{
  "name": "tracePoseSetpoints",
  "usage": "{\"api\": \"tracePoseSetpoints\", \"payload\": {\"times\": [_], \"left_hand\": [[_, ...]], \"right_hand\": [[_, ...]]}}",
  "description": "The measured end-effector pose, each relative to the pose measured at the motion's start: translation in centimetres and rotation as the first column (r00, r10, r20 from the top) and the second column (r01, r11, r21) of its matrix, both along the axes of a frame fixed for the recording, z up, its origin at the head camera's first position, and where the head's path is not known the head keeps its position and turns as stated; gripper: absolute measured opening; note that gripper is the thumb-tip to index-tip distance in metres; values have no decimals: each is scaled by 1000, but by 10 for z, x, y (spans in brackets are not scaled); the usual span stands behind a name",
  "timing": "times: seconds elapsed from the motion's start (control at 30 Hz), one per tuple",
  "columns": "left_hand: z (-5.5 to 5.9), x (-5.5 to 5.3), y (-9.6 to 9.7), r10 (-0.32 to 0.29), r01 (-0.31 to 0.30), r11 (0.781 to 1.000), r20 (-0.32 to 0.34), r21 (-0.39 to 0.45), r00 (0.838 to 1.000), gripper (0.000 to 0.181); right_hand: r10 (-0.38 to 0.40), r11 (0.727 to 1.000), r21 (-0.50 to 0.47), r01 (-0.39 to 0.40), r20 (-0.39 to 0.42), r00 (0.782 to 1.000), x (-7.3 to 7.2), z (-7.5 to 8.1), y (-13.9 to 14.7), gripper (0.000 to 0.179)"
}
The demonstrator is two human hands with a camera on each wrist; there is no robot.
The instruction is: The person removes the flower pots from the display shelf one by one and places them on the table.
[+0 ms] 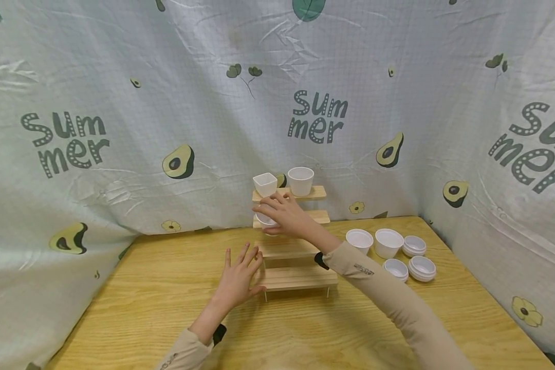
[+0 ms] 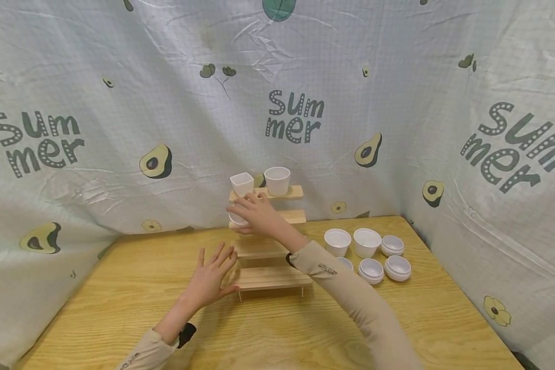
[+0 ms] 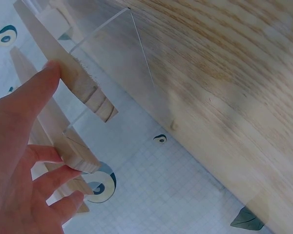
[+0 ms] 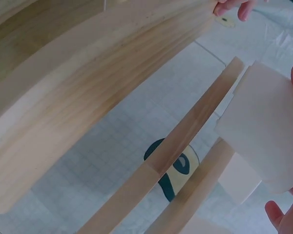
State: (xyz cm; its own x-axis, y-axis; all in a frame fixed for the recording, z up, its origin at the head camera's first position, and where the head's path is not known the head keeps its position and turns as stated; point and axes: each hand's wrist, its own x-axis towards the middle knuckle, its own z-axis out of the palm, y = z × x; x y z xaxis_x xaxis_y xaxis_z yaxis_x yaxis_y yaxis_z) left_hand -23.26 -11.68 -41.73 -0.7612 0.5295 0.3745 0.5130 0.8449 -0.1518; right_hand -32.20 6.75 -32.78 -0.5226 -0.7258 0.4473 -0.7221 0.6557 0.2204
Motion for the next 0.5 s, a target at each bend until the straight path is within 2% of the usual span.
{"api": "tracePoseSetpoints", "payload": {"times": [0.23, 0.5], "left_hand": [[0, 0, 0, 1, -1, 1000, 6, 4, 1000, 77], [0, 0, 0, 1, -1, 1000, -7, -6, 1000, 77]], "right_hand": [[38, 998, -47, -38, -4, 999, 7, -2, 8, 56], [44, 998, -48, -45, -24, 999, 17, -4, 18, 57]]}}
